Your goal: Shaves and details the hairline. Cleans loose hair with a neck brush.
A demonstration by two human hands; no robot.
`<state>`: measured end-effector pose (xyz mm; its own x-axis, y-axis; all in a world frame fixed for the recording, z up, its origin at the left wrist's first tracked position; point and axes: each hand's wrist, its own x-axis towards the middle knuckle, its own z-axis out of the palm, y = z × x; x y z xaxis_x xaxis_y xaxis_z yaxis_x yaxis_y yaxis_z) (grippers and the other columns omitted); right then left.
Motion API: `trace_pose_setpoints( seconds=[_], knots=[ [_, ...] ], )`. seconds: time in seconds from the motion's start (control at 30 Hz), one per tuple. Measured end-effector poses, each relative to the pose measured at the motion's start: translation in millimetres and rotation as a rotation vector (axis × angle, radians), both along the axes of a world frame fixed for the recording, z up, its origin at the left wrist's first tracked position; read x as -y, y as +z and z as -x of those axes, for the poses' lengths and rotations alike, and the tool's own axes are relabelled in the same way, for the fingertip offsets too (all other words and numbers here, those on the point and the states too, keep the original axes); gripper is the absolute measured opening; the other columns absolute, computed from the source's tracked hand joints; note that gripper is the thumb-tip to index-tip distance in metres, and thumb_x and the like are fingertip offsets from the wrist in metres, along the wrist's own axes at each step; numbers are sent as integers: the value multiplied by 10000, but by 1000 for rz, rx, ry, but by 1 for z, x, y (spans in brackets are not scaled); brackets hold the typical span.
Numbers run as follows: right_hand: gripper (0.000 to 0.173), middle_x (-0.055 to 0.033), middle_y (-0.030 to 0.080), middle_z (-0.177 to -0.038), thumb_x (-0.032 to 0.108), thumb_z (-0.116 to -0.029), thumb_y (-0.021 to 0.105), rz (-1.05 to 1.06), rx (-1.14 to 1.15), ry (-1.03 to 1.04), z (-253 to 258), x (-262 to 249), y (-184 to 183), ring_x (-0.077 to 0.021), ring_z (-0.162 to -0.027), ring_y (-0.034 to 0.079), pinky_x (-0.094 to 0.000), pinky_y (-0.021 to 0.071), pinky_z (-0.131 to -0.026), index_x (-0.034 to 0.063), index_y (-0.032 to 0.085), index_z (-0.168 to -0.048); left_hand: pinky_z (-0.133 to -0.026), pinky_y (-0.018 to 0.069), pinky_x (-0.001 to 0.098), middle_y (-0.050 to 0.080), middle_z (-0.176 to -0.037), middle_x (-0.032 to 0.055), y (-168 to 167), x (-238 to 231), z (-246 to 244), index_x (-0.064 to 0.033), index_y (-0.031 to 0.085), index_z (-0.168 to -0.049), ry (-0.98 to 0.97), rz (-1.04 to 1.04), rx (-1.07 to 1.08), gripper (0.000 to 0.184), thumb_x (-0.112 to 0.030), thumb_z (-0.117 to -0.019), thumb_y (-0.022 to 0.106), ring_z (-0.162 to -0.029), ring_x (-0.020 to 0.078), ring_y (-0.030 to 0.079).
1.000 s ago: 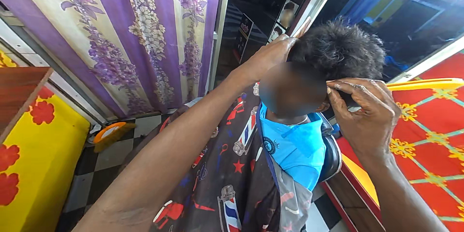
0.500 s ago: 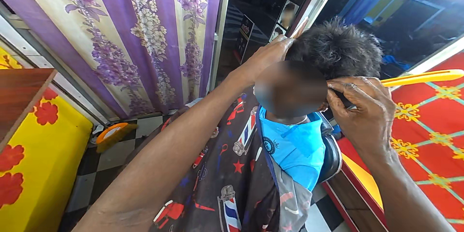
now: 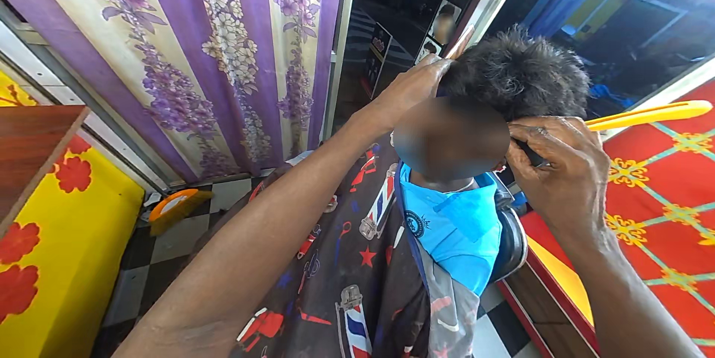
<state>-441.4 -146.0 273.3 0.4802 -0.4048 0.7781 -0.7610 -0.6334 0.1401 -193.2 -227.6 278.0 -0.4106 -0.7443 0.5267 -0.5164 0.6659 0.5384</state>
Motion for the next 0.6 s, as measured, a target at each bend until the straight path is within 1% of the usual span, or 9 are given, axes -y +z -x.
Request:
trace_pose_setpoints(
  seconds=[0.1,0.23,0.47,0.6],
  knots=[
    [158,-111,735,-1085,124,-975,661,-18,1,7,0,1,1,-277,-1007,660,-460,477,-831,95,791,-1061,-1011,507,461,557,-1396,139,-2,0,-1,-52,513,-1463,3,18,-18,910,-451,-734,885,-1236,246,587],
    [157,-121,729,-1063,121,-971,659,-43,2,16,0,2,3,-276,-997,662,-459,488,-846,80,790,-1048,-994,513,461,572,-1382,134,-4,0,-1,-52,530,-1451,10,42,-29,872,-441,-751,875,-1214,241,600],
    [160,-119,725,-1049,139,-963,666,-73,-2,15,1,2,5,-279,-992,657,-461,487,-842,83,791,-1046,-995,508,482,579,-1378,138,-7,3,-1,-63,538,-1453,10,75,-34,878,-473,-748,865,-1226,250,596],
    [153,-123,725,-1047,128,-959,665,-77,2,16,0,2,5,-277,-984,661,-462,487,-837,80,787,-1038,-993,508,490,574,-1388,134,-7,3,-1,-55,540,-1447,10,58,-46,871,-451,-747,875,-1224,251,595]
  ],
)
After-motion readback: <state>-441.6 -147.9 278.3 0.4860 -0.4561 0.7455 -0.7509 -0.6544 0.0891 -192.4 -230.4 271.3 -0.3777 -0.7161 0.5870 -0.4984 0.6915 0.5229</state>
